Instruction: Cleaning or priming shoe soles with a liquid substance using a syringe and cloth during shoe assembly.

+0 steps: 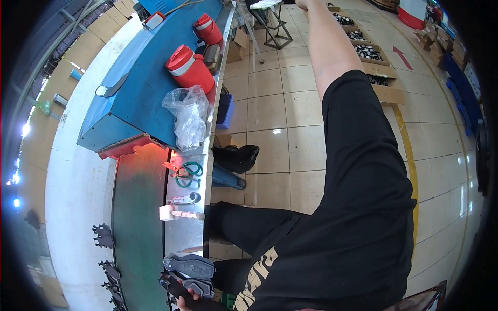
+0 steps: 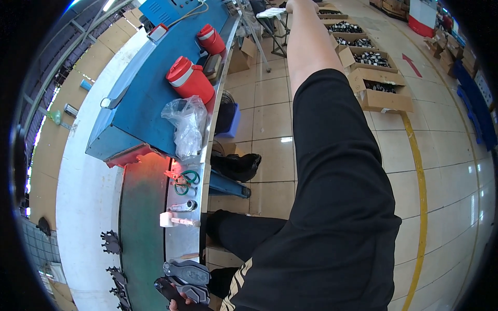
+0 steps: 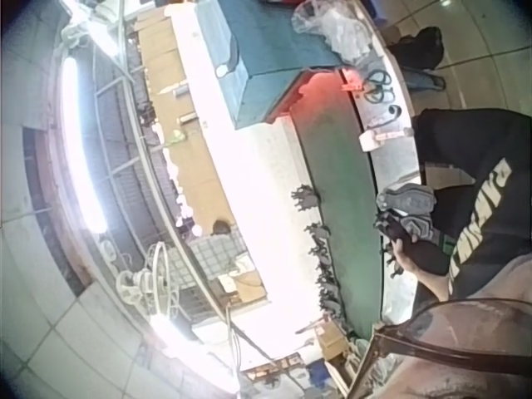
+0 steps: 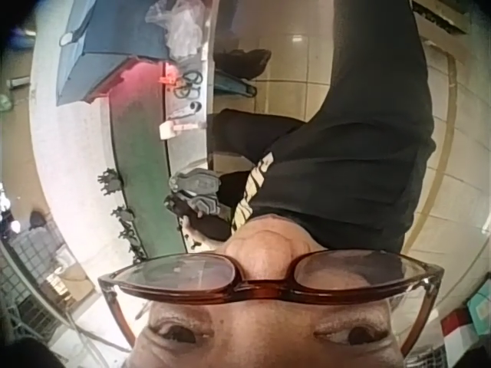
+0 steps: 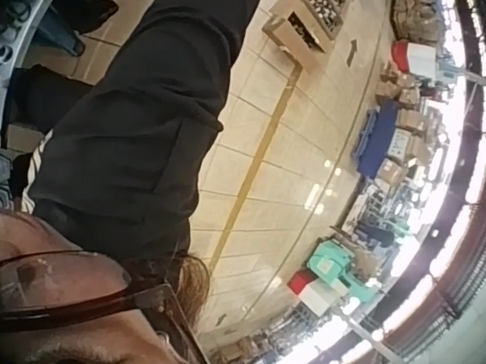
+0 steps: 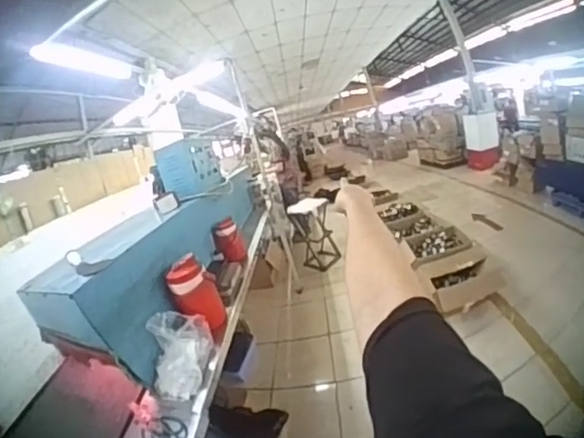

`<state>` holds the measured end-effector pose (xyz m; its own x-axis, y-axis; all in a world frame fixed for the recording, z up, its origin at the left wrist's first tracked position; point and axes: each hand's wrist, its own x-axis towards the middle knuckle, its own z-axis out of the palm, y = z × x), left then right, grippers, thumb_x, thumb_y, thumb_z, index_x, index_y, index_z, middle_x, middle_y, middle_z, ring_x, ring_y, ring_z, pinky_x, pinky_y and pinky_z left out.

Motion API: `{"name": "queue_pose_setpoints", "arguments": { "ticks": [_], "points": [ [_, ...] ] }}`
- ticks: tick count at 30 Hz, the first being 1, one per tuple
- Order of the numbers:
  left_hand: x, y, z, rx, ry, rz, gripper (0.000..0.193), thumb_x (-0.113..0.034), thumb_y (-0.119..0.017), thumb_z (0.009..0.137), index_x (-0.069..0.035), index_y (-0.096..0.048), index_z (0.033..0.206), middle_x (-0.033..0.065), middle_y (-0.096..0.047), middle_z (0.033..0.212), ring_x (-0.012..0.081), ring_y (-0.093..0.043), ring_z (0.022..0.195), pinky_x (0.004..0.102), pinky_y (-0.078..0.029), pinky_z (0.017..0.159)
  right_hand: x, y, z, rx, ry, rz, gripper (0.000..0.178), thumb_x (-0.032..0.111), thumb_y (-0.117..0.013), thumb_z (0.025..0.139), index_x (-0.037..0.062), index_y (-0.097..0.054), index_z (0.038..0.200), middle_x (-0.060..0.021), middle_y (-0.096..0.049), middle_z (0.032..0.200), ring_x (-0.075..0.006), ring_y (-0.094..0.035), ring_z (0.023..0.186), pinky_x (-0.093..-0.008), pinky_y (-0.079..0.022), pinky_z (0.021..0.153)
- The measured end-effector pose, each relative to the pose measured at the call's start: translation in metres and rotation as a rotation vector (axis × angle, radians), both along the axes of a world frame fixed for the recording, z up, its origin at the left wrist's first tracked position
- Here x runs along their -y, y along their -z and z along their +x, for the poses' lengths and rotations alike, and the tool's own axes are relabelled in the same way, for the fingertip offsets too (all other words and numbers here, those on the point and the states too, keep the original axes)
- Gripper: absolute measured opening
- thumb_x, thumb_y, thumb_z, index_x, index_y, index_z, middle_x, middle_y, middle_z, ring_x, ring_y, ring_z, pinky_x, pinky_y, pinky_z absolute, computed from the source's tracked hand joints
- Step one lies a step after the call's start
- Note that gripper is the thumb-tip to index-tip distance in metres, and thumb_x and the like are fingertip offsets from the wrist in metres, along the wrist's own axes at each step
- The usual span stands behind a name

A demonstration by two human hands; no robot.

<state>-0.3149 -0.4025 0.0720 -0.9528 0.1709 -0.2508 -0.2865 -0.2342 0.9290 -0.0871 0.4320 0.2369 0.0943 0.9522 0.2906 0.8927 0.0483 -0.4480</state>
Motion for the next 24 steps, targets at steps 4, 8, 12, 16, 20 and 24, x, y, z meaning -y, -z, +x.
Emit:
{"name": "queue_pose_setpoints", "arguments": {
  "ticks": [4, 8, 12, 16, 20, 24],
  "points": [
    [0.009, -0.002, 0.004, 0.008, 0.004, -0.006, 0.039, -0.037, -0.056, 0.089, -0.012, -0.058, 0.119, 0.004, -0.062, 0.1, 0.0173, -0.055, 0.081, 0.0333, -0.049, 0.072, 0.002, 0.007, 0.02, -0.097, -0.292, 0.032, 0.087, 0.027, -0.071, 0.078, 0.0198, -0.024, 0.151, -0.0183, -0.058, 0.13, -0.0316, -0.059, 0.118, -0.0438, -0.047, 0.097],
    [0.012, -0.001, -0.001, 0.019, 0.038, 0.007, 0.039, -0.037, -0.056, 0.09, -0.012, -0.058, 0.119, 0.0043, -0.062, 0.1, 0.0174, -0.055, 0.081, 0.0334, -0.049, 0.073, 0.006, -0.003, -0.008, 0.118, -0.074, 0.017, 0.048, 0.023, -0.067, 0.078, 0.0107, -0.062, 0.124, -0.0214, -0.065, 0.115, -0.0302, -0.064, 0.108, -0.0417, -0.051, 0.089],
    [0.022, 0.001, -0.001, 0.025, 0.012, 0.021, 0.039, -0.036, -0.055, 0.09, -0.011, -0.057, 0.119, 0.0045, -0.062, 0.1, 0.0174, -0.055, 0.081, 0.0335, -0.049, 0.073, 0.109, -0.021, -0.07, 0.042, -0.12, -0.103, 0.032, 0.021, -0.066, 0.077, 0.007, -0.071, 0.105, -0.0237, -0.067, 0.108, -0.0278, -0.067, 0.103, -0.0389, -0.053, 0.087],
    [0.019, 0.009, -0.004, 0.046, 0.043, 0.057, 0.039, -0.036, -0.055, 0.09, -0.011, -0.057, 0.12, 0.0047, -0.062, 0.101, 0.0175, -0.055, 0.081, 0.0336, -0.049, 0.073, 0.134, 0.093, -0.109, -0.428, -1.097, -0.155, 0.038, 0.026, -0.06, 0.086, 0.0155, -0.065, 0.122, -0.0039, -0.069, 0.107, -0.0109, -0.062, 0.064, -0.0255, -0.052, 0.056],
    [0.025, 0.015, -0.004, 0.071, 0.038, 0.077, 0.039, -0.036, -0.055, 0.09, -0.011, -0.057, 0.12, 0.0049, -0.062, 0.101, 0.0176, -0.055, 0.081, 0.0337, -0.049, 0.074, 0.32, 0.155, -0.144, -0.414, -1.732, -0.916, 0.031, 0.03, -0.061, 0.092, 0.0162, -0.068, 0.119, -0.0017, -0.069, 0.101, -0.0084, -0.061, 0.068, -0.0245, -0.052, 0.057],
    [0.025, 0.018, -0.011, 0.097, 0.066, 0.092, 0.039, -0.036, -0.055, 0.09, -0.011, -0.057, 0.12, 0.0052, -0.062, 0.101, 0.0177, -0.055, 0.082, 0.0338, -0.049, 0.074, 0.437, 0.256, -0.185, -0.045, -2.033, -1.596, 0.031, 0.032, -0.055, 0.096, 0.0138, -0.069, 0.116, -0.0061, -0.066, 0.07, -0.0121, -0.063, 0.061, -0.0265, -0.053, 0.055]
  ]
}}
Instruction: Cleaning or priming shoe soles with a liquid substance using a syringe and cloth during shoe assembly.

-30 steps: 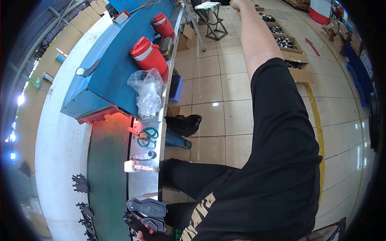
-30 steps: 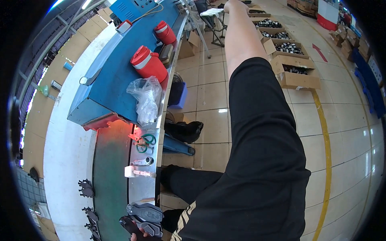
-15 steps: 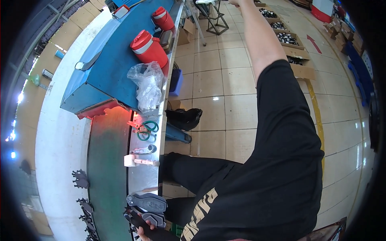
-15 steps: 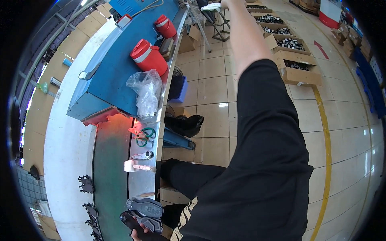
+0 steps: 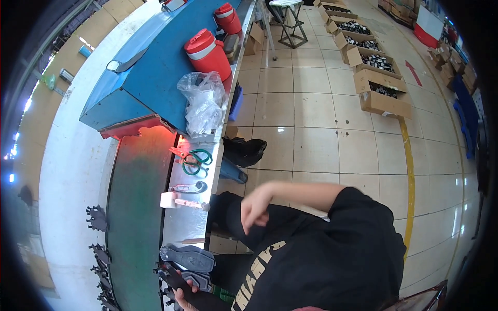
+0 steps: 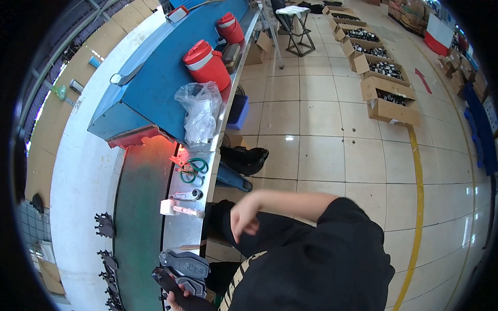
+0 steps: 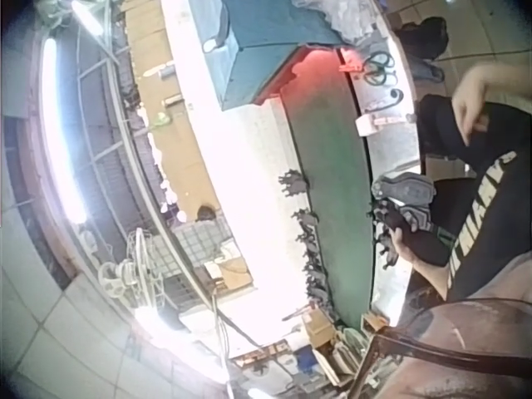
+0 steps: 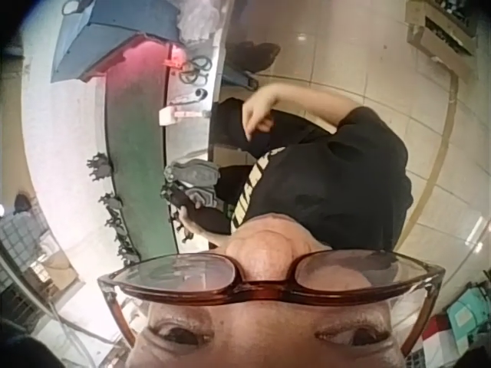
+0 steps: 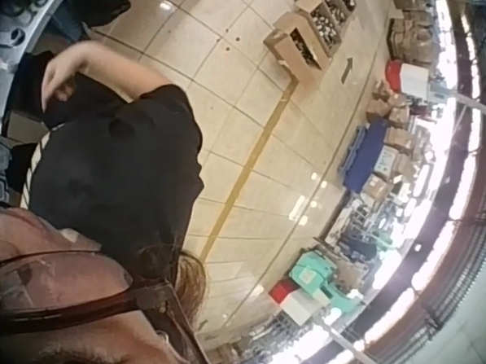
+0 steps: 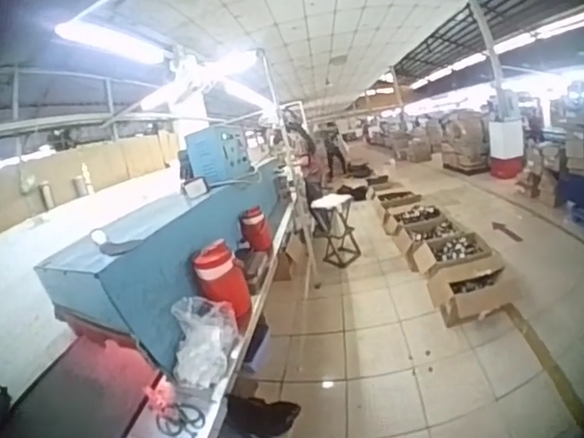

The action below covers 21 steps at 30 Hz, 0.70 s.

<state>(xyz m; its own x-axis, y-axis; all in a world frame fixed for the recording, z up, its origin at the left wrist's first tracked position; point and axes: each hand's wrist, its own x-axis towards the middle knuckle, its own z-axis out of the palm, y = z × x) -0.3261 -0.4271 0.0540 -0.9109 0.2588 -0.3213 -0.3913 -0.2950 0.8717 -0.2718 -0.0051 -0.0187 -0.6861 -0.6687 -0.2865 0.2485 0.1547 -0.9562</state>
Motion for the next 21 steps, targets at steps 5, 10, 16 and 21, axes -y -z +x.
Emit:
{"name": "queue_pose_setpoints", "arguments": {
  "ticks": [5, 10, 16, 21],
  "points": [
    [-0.006, 0.011, -0.003, 0.023, -0.009, 0.043, 0.039, -0.035, -0.055, 0.09, -0.011, -0.057, 0.12, 0.0055, -0.063, 0.102, 0.0178, -0.055, 0.082, 0.0339, -0.049, 0.074, 0.104, 0.047, -0.028, 0.092, -0.133, -0.095, 0.033, 0.029, -0.047, 0.1, 0.0109, -0.066, 0.119, -0.0078, -0.068, 0.072, -0.0155, -0.066, 0.059, -0.0274, -0.053, 0.052],
    [-0.008, 0.012, -0.009, 0.053, 0.022, 0.06, 0.039, -0.035, -0.055, 0.09, -0.011, -0.057, 0.121, 0.0057, -0.063, 0.102, 0.0179, -0.055, 0.082, 0.034, -0.049, 0.075, 0.116, 0.106, -0.047, 0.443, -0.119, -0.43, 0.034, 0.025, -0.045, 0.101, 0.0085, -0.06, 0.126, -0.0079, -0.068, 0.074, -0.0154, -0.067, 0.061, -0.0277, -0.054, 0.053],
    [-0.016, 0.015, -0.024, 0.077, 0.08, 0.08, 0.039, -0.034, -0.055, 0.09, -0.01, -0.056, 0.121, 0.0061, -0.063, 0.103, 0.0181, -0.055, 0.082, 0.0341, -0.049, 0.075, 0.114, 0.119, -0.057, 0.582, -0.038, -0.595, 0.037, 0.022, -0.043, 0.102, 0.0073, -0.052, 0.135, -0.0085, -0.069, 0.077, -0.0161, -0.068, 0.063, -0.0288, -0.055, 0.057],
    [-0.019, 0.017, -0.036, 0.096, 0.135, 0.094, 0.04, -0.034, -0.055, 0.09, -0.01, -0.056, 0.121, 0.0064, -0.063, 0.103, 0.0182, -0.055, 0.082, 0.0343, -0.049, 0.076, 0.113, 0.125, -0.058, 0.585, 0.001, -0.643, 0.04, 0.02, -0.042, 0.102, 0.0063, -0.045, 0.139, -0.0092, -0.069, 0.081, -0.0173, -0.068, 0.065, -0.0291, -0.056, 0.06]
  ]
}}
